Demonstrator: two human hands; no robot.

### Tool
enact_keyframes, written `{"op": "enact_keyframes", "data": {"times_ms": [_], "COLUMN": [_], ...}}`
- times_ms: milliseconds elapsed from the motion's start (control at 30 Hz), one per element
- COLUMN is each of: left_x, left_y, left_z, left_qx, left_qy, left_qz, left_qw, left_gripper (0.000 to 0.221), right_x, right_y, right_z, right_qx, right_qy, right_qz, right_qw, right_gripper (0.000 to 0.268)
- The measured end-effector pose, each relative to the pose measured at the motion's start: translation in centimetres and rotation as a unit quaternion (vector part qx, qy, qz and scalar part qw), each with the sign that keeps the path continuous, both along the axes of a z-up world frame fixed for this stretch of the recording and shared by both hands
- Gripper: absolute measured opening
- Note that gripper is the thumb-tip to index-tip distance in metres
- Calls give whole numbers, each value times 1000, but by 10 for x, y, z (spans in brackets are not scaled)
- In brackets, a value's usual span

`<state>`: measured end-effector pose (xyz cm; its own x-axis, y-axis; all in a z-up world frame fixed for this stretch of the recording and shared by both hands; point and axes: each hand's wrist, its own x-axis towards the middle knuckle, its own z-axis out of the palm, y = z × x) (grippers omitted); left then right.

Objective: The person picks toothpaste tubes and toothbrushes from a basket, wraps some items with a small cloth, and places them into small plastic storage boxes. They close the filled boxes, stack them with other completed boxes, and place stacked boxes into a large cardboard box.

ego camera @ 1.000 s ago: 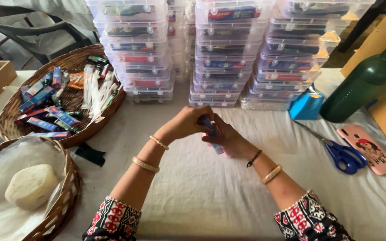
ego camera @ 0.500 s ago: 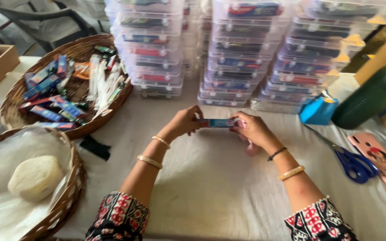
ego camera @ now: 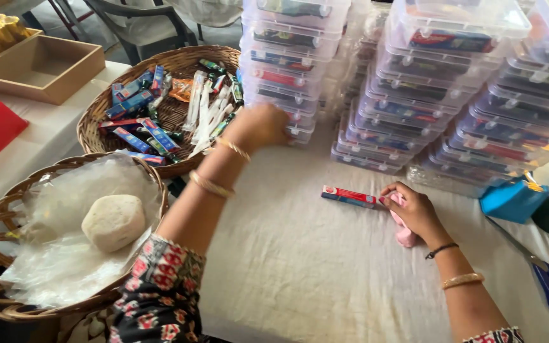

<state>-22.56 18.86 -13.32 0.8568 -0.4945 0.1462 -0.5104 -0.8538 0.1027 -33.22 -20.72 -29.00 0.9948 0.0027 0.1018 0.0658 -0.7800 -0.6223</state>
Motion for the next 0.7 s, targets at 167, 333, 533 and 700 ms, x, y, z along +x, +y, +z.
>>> {"op": "enact_keyframes", "data": {"times_ms": [167,333,533,700], "left_x": [71,123,176,203], "left_y": [84,185,226,208], "left_z": [43,18,-56,-92], "left_qx": [113,110,57,67], "left_qy": [-12,-20,15,-4], "left_qz": [139,251,329,309], "left_qw": [984,962,942,949], "left_gripper": [38,30,30,36], "right_x": [3,0,-2,-1], "right_y": [-1,4,6,8], "right_z": [-5,-6,-3,-1], "right_qx": [-5,-23,0,6], "right_qy": [-17,3,-43,-15], "right_qz": [-6,-30,-14,-52], "right_qw": [1000,999,999,999], "right_gripper": [27,26,22,23]}}
